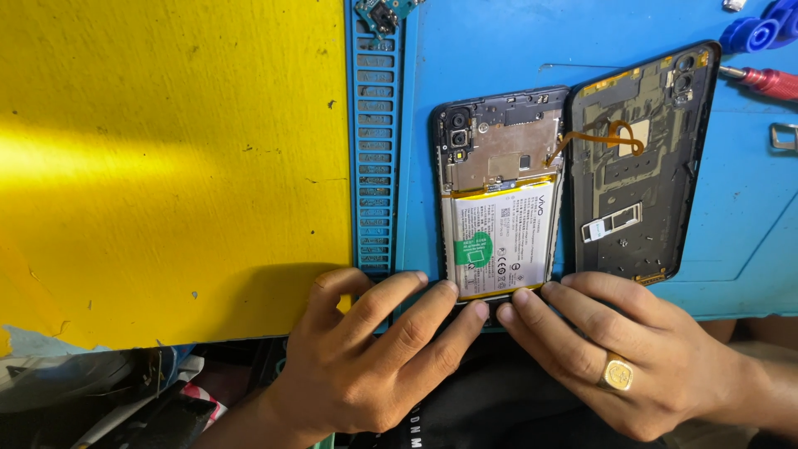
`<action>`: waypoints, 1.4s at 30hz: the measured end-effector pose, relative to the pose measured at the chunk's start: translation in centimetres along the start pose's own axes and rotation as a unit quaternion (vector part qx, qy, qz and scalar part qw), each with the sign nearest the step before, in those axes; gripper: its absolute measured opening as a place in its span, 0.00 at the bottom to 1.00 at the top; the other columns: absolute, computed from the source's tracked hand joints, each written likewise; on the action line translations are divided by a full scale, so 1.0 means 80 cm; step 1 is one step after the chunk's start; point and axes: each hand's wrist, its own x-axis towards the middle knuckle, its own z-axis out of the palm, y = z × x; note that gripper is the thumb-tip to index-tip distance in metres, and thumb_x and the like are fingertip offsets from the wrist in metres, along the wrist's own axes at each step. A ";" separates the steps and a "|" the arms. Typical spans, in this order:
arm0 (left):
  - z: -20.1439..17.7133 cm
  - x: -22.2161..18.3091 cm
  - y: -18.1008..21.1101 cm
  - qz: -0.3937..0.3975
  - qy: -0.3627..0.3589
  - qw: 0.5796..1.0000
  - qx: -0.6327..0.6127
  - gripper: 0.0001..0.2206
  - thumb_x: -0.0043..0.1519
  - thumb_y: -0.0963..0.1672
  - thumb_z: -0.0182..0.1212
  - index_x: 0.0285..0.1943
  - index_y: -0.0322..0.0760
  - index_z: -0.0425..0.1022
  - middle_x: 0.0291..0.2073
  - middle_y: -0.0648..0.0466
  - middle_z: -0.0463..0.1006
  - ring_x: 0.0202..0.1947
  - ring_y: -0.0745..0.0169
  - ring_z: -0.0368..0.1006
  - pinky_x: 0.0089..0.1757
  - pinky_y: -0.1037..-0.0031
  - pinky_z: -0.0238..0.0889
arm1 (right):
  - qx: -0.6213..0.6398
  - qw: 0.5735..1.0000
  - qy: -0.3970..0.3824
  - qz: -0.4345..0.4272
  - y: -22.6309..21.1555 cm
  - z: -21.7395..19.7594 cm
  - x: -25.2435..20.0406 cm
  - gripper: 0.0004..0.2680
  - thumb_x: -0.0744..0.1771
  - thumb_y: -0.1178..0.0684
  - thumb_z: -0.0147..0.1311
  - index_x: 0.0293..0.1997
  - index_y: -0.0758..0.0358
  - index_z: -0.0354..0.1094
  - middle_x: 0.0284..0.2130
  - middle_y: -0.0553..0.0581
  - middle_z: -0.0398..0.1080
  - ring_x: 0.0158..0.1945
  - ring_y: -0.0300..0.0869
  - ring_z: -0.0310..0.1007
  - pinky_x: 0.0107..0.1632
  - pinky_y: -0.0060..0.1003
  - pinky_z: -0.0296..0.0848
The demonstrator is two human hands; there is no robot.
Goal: Disassembling a mobile phone by removing internal screws and disconnecting ribbon cables using precision tools.
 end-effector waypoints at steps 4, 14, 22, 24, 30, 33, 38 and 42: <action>-0.004 -0.002 -0.001 0.017 -0.021 1.000 0.005 0.09 0.72 0.45 0.54 0.50 0.49 0.82 0.46 0.61 0.81 0.46 0.64 0.75 0.42 0.68 0.63 | -0.018 1.000 -0.005 -0.012 -0.002 -0.004 0.006 0.14 0.71 0.60 0.35 0.52 0.77 0.72 0.50 0.66 0.70 0.45 0.50 0.77 0.46 0.43 0.77; -0.003 -0.003 -0.001 0.022 -0.024 0.999 0.001 0.07 0.72 0.45 0.59 0.51 0.49 0.84 0.47 0.60 0.80 0.47 0.63 0.74 0.42 0.68 0.64 | -0.026 1.000 -0.010 0.007 -0.007 0.003 -0.003 0.12 0.71 0.60 0.42 0.53 0.73 0.73 0.52 0.64 0.69 0.47 0.48 0.76 0.48 0.45 0.77; -0.005 0.007 0.014 -0.073 -0.028 0.995 -0.054 0.04 0.69 0.43 0.62 0.49 0.50 0.80 0.44 0.63 0.79 0.43 0.61 0.75 0.43 0.64 0.54 | -0.096 0.993 0.021 0.069 -0.012 0.011 -0.022 0.09 0.71 0.56 0.58 0.56 0.53 0.78 0.50 0.53 0.70 0.44 0.44 0.70 0.50 0.46 0.68; -0.006 0.004 0.019 -0.068 -0.042 0.996 -0.042 0.04 0.70 0.44 0.62 0.50 0.53 0.79 0.46 0.61 0.78 0.44 0.58 0.73 0.43 0.63 0.54 | -0.085 0.992 0.035 0.083 -0.016 0.002 -0.027 0.07 0.69 0.55 0.64 0.52 0.57 0.78 0.48 0.54 0.72 0.45 0.45 0.70 0.50 0.47 0.68; -0.009 0.003 0.032 -0.047 -0.082 0.995 0.012 0.07 0.70 0.44 0.62 0.54 0.56 0.78 0.48 0.56 0.76 0.45 0.53 0.72 0.41 0.59 0.56 | -0.105 0.986 0.081 0.099 -0.024 -0.004 -0.054 0.03 0.68 0.55 0.71 0.43 0.54 0.81 0.42 0.54 0.73 0.40 0.47 0.68 0.46 0.48 0.68; -0.011 0.006 0.038 -0.042 -0.092 0.994 0.028 0.09 0.70 0.43 0.58 0.53 0.57 0.80 0.49 0.55 0.76 0.45 0.52 0.72 0.41 0.58 0.57 | -0.126 0.982 0.096 0.100 -0.026 0.001 -0.053 0.03 0.69 0.54 0.68 0.47 0.52 0.82 0.43 0.53 0.71 0.42 0.46 0.67 0.47 0.46 0.67; -0.009 0.004 0.046 -0.009 -0.084 0.995 0.053 0.08 0.71 0.44 0.57 0.53 0.54 0.80 0.49 0.56 0.76 0.45 0.54 0.72 0.41 0.59 0.57 | -0.151 0.974 0.122 0.114 -0.028 0.010 -0.048 0.06 0.71 0.57 0.60 0.52 0.53 0.80 0.47 0.53 0.69 0.46 0.44 0.66 0.51 0.44 0.65; -0.004 0.008 0.059 0.027 -0.102 0.990 0.092 0.14 0.69 0.41 0.55 0.58 0.58 0.79 0.50 0.57 0.76 0.46 0.57 0.71 0.42 0.59 0.59 | -0.173 0.973 0.093 0.122 -0.032 -0.005 -0.054 0.11 0.73 0.54 0.45 0.57 0.53 0.76 0.48 0.52 0.71 0.45 0.44 0.70 0.52 0.43 0.65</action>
